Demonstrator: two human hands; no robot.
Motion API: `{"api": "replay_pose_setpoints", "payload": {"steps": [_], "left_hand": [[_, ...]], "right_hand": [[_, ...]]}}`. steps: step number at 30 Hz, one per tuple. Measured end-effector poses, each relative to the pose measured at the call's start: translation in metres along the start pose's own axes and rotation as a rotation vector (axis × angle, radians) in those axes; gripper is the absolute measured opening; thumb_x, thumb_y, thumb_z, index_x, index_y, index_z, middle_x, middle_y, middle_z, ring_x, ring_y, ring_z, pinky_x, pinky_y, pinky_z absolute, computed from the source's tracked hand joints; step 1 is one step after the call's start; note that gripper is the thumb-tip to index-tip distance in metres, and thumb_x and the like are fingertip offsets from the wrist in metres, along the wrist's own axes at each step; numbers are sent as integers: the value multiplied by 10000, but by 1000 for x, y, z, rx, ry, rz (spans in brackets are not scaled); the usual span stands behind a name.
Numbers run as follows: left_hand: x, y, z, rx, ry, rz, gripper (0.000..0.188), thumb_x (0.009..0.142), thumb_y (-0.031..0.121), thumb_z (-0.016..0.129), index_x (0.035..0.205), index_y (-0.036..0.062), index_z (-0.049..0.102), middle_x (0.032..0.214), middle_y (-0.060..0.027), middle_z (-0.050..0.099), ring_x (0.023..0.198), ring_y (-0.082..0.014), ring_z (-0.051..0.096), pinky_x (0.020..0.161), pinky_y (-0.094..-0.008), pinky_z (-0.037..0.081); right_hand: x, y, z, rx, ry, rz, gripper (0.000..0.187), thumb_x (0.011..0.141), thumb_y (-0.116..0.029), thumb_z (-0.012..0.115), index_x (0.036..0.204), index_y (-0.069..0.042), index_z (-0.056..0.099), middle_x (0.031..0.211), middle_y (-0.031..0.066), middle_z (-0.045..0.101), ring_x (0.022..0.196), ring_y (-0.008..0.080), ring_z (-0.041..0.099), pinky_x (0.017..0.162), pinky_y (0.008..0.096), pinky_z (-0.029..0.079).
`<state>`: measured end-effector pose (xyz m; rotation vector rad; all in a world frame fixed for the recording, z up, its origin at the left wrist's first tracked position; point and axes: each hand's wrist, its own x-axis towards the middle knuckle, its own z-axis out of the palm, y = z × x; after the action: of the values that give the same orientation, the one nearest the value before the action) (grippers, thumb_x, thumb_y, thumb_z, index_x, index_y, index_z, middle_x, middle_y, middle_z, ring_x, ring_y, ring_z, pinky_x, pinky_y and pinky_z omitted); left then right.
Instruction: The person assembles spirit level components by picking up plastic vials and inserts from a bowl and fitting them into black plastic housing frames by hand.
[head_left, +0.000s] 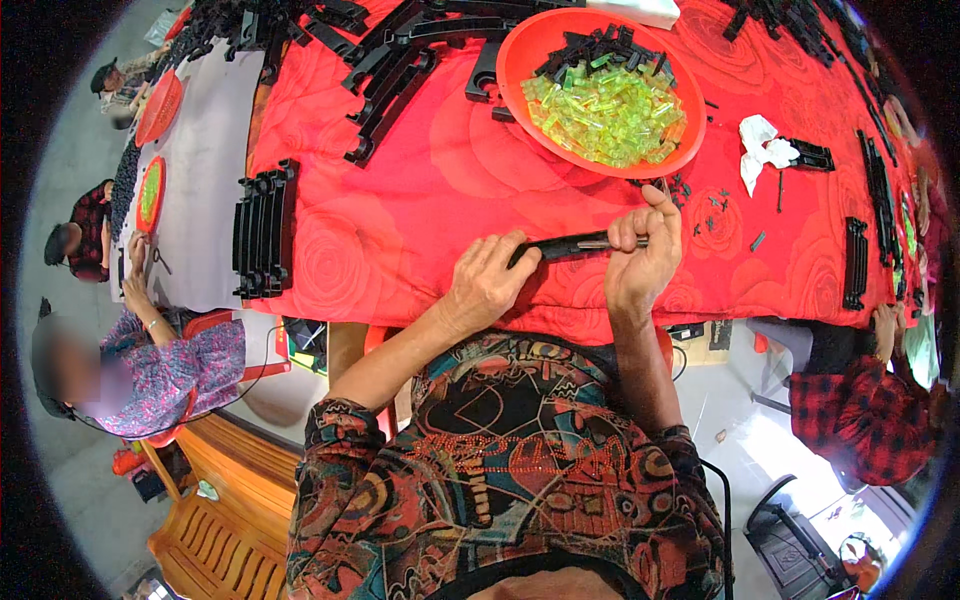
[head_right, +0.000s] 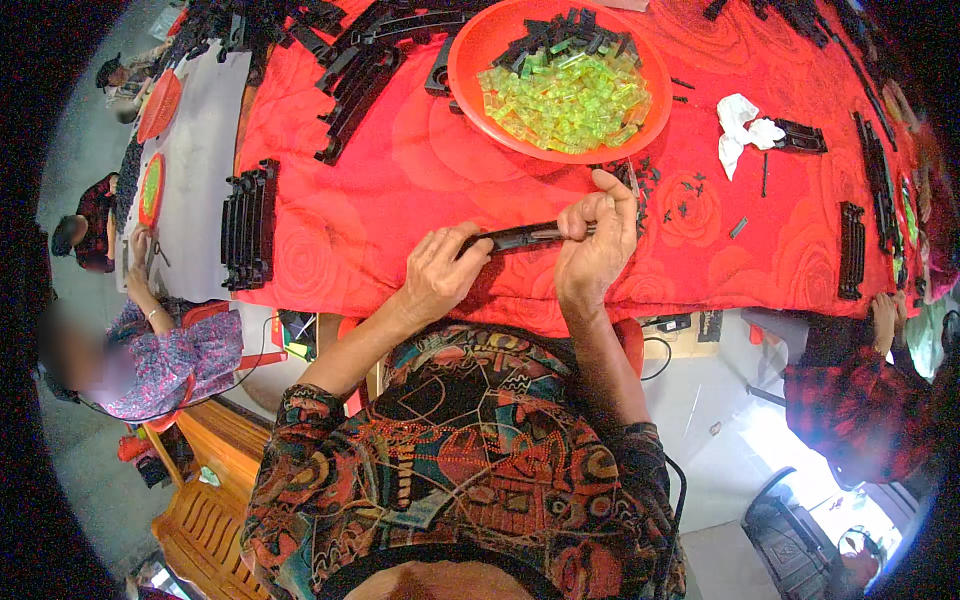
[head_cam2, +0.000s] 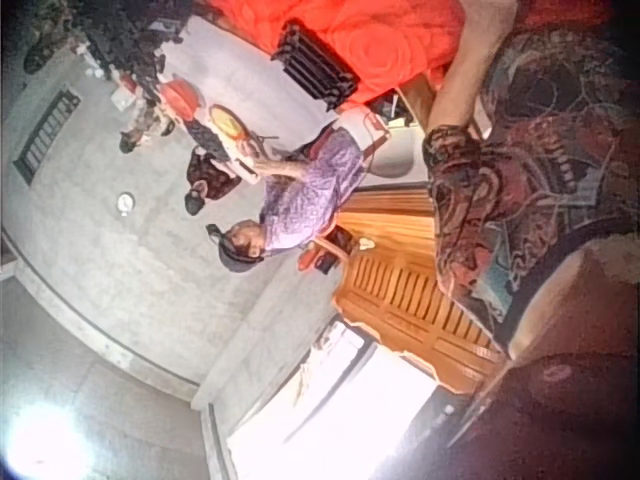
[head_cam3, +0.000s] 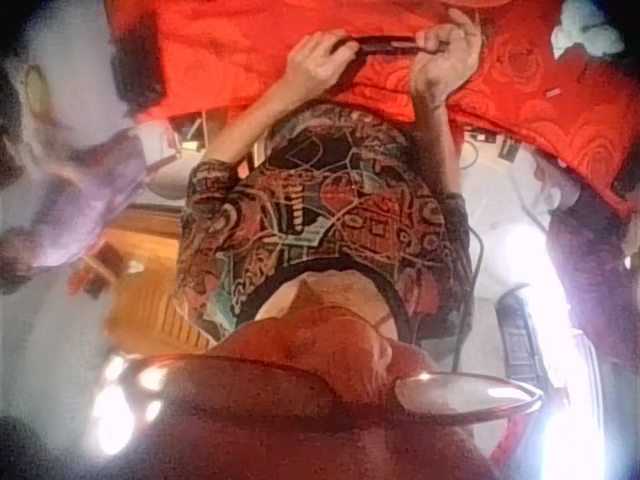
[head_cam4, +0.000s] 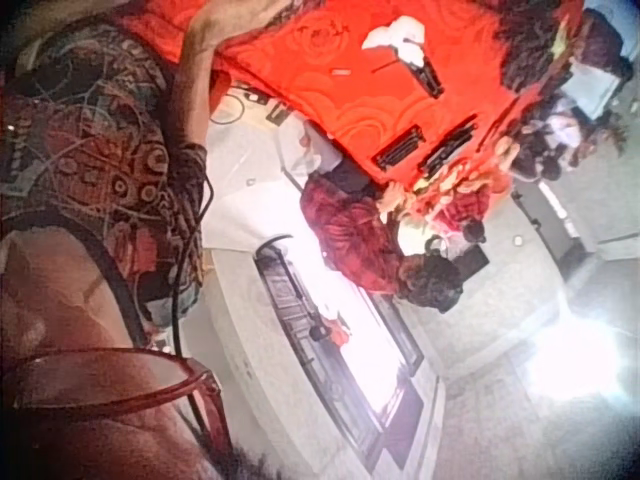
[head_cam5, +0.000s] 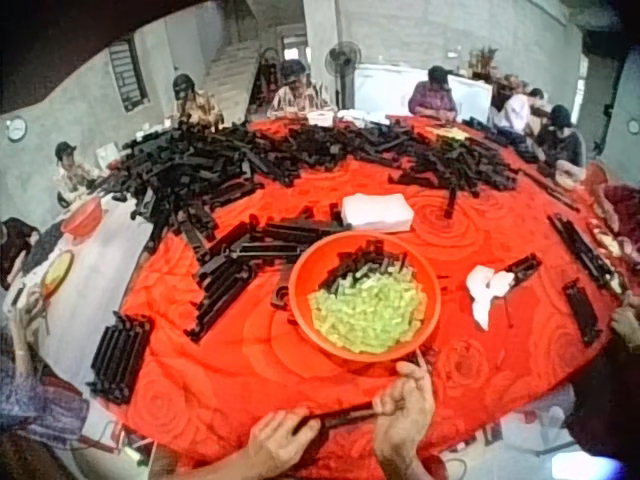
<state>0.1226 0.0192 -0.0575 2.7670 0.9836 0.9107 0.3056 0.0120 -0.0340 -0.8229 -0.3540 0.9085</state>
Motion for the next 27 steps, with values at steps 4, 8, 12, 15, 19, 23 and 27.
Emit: {"api": "replay_pose_setpoints", "payload": {"steps": [4,8,12,15,19,23,27], "left_hand": [[0,0,-1,48,-15,47,244,679,63,633,923,77,624,949,-84,558,777,-222,544,633,-337,435],[-1,0,2,-1,-100,-15,265,708,131,581,967,83,614,980,-111,530,845,-247,518,683,-357,419],[4,2,3,-41,-13,-28,243,674,38,633,915,69,626,920,-79,549,762,-227,520,622,-338,410],[5,2,4,-56,-30,-37,215,678,27,643,891,36,612,918,-86,550,755,-233,521,607,-347,404],[5,2,5,-63,-33,-27,188,689,21,641,872,8,598,913,-94,549,743,-239,519,593,-351,398],[6,2,5,-70,-25,-19,160,698,14,637,851,2,593,906,-98,548,733,-241,514,588,-350,397],[6,2,6,-72,-17,-17,130,705,16,634,829,2,597,903,-99,549,728,-242,510,590,-350,396]], "right_hand": [[2,2,-7,110,-27,59,224,944,-166,394,999,26,497,599,-24,325,478,72,307,444,243,299],[1,8,1,20,75,47,255,964,-201,377,948,22,500,548,-29,291,426,67,283,376,232,263],[1,16,1,-52,72,2,298,979,-251,381,935,19,498,535,-35,280,412,56,269,365,228,266],[1,17,1,-36,74,2,298,982,-256,381,931,14,497,534,-44,272,416,49,265,370,226,263],[2,17,1,-22,83,-11,294,982,-255,383,935,11,496,533,-48,265,420,48,258,376,225,261],[3,19,1,-17,83,-10,293,981,-258,385,935,11,494,529,-49,262,421,48,258,378,225,263],[2,20,3,-20,78,0,289,982,-255,383,930,8,494,523,-48,261,418,49,260,379,228,264]]}}
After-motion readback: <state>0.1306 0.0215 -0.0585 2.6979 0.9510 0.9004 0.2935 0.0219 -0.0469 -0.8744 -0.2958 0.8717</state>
